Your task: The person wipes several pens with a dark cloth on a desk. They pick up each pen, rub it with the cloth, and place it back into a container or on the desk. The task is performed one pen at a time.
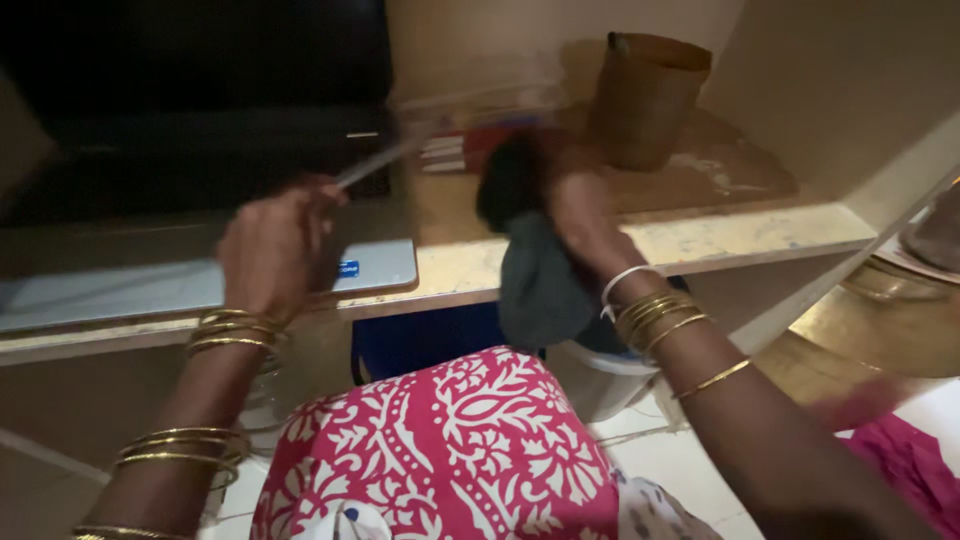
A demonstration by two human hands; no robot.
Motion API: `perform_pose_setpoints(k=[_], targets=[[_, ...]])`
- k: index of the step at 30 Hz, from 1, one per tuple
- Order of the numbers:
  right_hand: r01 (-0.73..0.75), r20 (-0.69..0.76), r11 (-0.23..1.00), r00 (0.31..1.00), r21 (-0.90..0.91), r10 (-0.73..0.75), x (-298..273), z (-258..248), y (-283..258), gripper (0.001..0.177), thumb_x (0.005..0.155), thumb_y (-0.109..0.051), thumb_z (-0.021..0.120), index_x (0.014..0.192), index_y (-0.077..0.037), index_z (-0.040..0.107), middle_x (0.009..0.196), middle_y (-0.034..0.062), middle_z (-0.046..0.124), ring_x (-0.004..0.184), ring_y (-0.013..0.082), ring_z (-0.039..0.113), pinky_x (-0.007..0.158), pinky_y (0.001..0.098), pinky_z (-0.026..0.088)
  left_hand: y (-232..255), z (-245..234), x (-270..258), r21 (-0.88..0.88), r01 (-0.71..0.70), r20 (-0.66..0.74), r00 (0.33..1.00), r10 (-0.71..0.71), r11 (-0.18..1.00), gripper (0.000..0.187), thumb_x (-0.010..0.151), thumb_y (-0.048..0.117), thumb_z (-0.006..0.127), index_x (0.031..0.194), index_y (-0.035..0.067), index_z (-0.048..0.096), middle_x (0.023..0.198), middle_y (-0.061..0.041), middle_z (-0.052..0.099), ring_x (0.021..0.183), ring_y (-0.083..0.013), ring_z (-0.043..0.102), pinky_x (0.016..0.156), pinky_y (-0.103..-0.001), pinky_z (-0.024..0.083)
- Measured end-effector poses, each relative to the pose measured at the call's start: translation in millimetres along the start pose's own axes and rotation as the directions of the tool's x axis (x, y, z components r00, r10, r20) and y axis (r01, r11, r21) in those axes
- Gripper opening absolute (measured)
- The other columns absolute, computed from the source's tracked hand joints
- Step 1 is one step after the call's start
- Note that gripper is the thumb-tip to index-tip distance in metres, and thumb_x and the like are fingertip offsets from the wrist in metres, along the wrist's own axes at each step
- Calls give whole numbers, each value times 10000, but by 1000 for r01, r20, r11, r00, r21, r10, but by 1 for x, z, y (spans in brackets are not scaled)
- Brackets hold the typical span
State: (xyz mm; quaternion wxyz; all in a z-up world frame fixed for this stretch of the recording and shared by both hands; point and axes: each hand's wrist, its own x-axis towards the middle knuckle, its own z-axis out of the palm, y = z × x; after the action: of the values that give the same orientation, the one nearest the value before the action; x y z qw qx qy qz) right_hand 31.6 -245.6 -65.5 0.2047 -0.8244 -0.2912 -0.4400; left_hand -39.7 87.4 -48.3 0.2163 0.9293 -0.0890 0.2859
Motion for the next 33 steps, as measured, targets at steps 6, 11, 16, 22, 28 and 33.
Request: perform_pose_setpoints(k=[6,11,16,22,28,33], targets=[[-580,-208,813,802,-47,560,14,-10,-8,508,1095,-430,527,1215,45,661,1110,276,711,966,420,661,801,472,514,2,15,3,-58,44,92,995,-39,997,353,1069,259,432,1062,230,783,529,-97,617,393,-180,533,430,-364,447],[188,-228,982,955,-19,-187,19,31,-88,292,930,-96,632,1217,-55,659,1069,185,697,951,398,697,849,502,553,16,52,16,-15,108,238,966,-102,994,501,1117,301,398,842,51,733,648,-132,700,533,-219,641,560,-393,556],[-143,195,986,973,87,124,26,27,-98,515,843,-26,601,1354,-87,623,1031,207,686,892,403,694,792,477,554,32,37,10,-242,145,236,968,-86,959,535,1086,369,342,874,112,761,663,-125,727,597,-260,693,676,-421,534],[121,300,992,946,36,-126,25,34,-95,341,845,-69,635,1183,-29,609,1085,189,671,1073,407,649,941,484,516,36,33,7,-351,25,48,999,-9,936,535,1110,370,353,894,48,721,678,-149,696,625,-266,685,638,-427,529],[194,87,969,974,156,-209,13,37,-107,439,808,42,545,1245,33,585,1217,266,602,1119,436,582,957,472,489,31,36,9,-303,115,167,984,-66,946,538,1110,360,337,880,74,730,680,-124,720,592,-266,691,659,-439,537],[168,155,977,970,129,-188,19,39,-82,399,894,46,542,1286,10,607,1237,224,610,1162,429,600,1006,471,507,19,55,10,-315,7,112,993,29,949,511,1104,318,337,909,52,727,735,-123,728,619,-249,704,682,-422,549]])
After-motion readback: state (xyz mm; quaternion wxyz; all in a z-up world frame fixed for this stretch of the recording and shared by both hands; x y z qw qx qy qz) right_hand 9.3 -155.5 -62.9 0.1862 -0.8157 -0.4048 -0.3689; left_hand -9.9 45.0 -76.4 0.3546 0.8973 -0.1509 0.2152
